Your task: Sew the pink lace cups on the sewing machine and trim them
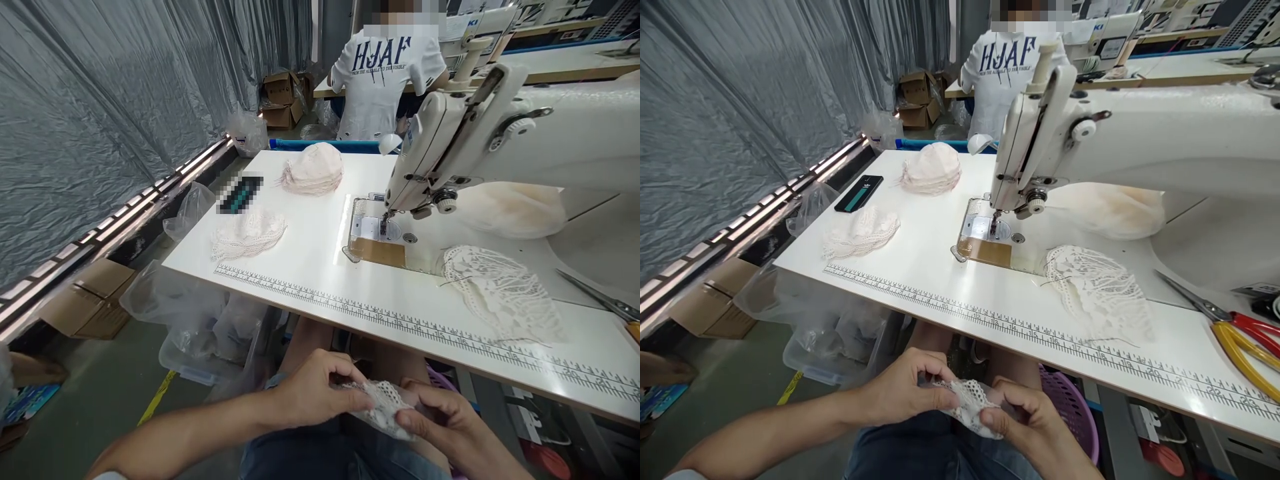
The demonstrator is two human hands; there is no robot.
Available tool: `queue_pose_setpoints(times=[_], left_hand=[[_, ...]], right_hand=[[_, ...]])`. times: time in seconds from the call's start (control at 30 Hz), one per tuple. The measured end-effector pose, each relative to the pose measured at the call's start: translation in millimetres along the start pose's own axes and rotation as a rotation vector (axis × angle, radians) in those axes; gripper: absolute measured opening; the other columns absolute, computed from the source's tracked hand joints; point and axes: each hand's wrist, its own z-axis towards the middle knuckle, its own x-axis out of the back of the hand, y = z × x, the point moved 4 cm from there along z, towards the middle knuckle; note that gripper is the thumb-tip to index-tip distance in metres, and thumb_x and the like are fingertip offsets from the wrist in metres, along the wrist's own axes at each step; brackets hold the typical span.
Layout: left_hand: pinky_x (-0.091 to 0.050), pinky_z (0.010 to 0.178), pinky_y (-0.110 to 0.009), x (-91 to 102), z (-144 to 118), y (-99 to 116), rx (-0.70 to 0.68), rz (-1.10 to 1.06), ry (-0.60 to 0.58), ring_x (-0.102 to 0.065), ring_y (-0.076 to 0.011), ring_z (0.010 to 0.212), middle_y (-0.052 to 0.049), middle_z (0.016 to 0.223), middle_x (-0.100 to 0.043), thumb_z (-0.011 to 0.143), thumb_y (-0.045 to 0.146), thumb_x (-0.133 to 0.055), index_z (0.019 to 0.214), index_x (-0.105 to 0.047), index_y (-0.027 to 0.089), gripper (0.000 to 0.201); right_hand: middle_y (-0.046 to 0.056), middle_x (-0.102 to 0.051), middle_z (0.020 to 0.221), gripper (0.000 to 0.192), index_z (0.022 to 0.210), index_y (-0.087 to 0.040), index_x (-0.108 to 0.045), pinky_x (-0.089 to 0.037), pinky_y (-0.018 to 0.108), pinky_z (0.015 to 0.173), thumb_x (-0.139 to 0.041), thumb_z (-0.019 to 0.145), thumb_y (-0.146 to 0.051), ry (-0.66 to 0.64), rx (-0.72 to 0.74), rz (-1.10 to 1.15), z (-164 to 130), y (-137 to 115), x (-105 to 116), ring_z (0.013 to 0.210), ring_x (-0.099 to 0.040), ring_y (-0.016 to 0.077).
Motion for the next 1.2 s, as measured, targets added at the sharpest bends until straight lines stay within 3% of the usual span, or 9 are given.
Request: queue_pose_setpoints(times=[0.2,0.43,0.93,1.2], left_hand=[[-0.035,0.060,-0.021,-0.9,3.4,-17.9,0.145,-0.202,0.003,-0.048,-0.0108,0.065,-0.001,0.069,-0.056,0.059,0.042,-0.077,0.072,-0.071,0.011,0.034],[-0.038,0.066,-0.024,-5.5,2.2,-33.9,0.287,-0.350,-0.075,-0.050,-0.0105,0.064,0.000,0.067,-0.059,0.051,0.045,-0.081,0.076,-0.068,0.011,0.044],[-0.036,0.062,-0.020,-5.1,3.9,-38.3,0.305,-0.493,-0.066,-0.049,-0.0086,0.060,-0.001,0.064,-0.059,0.054,0.040,-0.082,0.069,-0.065,0.010,0.038],[-0.036,0.060,-0.020,-9.5,4.7,-36.1,0.318,-0.476,-0.074,-0.049,-0.0085,0.060,-0.001,0.064,-0.060,0.056,0.040,-0.081,0.070,-0.064,0.009,0.037]], right_hand=[[-0.006,-0.037,0.051,0.037,0.064,-0.019,-0.062,-0.021,0.018,0.036,-0.071,0.066,-0.055,-0.020,-0.020,0.004,-0.5,4.6,0.8,0.042,-0.025,0.0046],[-0.002,-0.052,0.064,0.032,0.065,-0.018,-0.063,-0.037,0.022,0.058,-0.068,0.073,-0.049,-0.114,0.183,-0.019,3.5,3.0,-0.1,0.062,-0.045,0.0116],[0.000,-0.057,0.076,0.032,0.074,-0.019,-0.065,-0.038,0.025,0.069,-0.066,0.074,-0.051,-0.191,0.157,-0.047,-1.9,5.2,4.5,0.074,-0.050,0.0156],[-0.004,-0.046,0.066,0.029,0.070,-0.019,-0.059,-0.031,0.023,0.061,-0.064,0.077,-0.046,-0.214,0.161,-0.013,1.2,10.9,-0.3,0.065,-0.040,0.0117]])
